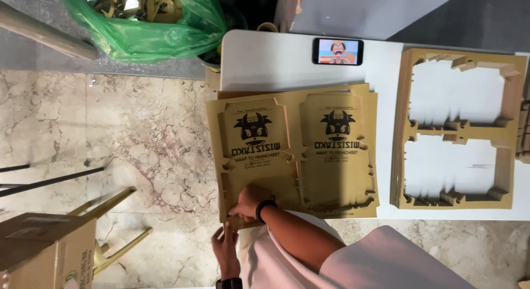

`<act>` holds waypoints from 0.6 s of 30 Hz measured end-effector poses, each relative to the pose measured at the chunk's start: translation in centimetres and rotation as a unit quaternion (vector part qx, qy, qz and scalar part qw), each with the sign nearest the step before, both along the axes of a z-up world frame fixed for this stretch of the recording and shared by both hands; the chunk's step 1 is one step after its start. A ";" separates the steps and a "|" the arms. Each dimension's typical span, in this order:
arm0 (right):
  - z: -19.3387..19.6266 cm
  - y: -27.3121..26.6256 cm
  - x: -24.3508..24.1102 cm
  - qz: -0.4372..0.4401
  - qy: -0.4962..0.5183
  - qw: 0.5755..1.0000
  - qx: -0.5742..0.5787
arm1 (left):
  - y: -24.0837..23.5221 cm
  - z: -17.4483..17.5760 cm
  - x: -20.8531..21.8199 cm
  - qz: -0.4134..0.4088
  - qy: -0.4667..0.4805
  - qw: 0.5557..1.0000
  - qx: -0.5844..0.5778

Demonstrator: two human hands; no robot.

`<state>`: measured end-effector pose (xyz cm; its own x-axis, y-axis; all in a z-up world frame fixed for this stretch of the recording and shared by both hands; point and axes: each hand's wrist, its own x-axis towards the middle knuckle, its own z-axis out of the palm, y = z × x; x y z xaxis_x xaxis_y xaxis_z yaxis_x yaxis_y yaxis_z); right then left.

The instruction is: Manually removing the waste outer frames from die-cut cardboard sheets on a work table.

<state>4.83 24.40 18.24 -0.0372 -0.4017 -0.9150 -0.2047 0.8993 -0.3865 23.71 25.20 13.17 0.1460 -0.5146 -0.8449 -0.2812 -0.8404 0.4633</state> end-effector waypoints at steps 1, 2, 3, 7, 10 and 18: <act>-0.4 0.1 -0.1 0.000 0.001 1.000 0.001 | 0.7 0.2 -1.1 0.000 0.001 1.000 0.001; -0.9 0.2 -0.1 0.018 0.018 1.000 -0.013 | 1.4 0.4 -2.2 -0.006 0.071 0.997 0.011; -1.2 0.4 0.3 0.038 0.031 0.998 -0.028 | 2.2 0.9 -2.9 -0.010 0.137 0.990 0.021; -0.8 1.6 0.1 0.045 0.039 0.997 -0.043 | 3.1 -2.4 -1.5 -0.043 0.129 0.990 -0.027; -3.1 3.4 0.9 0.035 -0.025 0.995 -0.086 | 3.3 -3.1 -0.7 -0.076 0.117 0.990 -0.016; 1.7 1.9 -0.2 0.139 0.024 0.990 -0.013 | 3.5 -3.6 -1.4 -0.076 -0.004 0.997 -0.030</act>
<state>4.59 26.28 19.92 0.0348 -0.4266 -0.9038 -0.4617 0.7952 -0.3931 22.29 28.71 9.59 0.0698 -0.5811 -0.8109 -0.4071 -0.7587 0.5086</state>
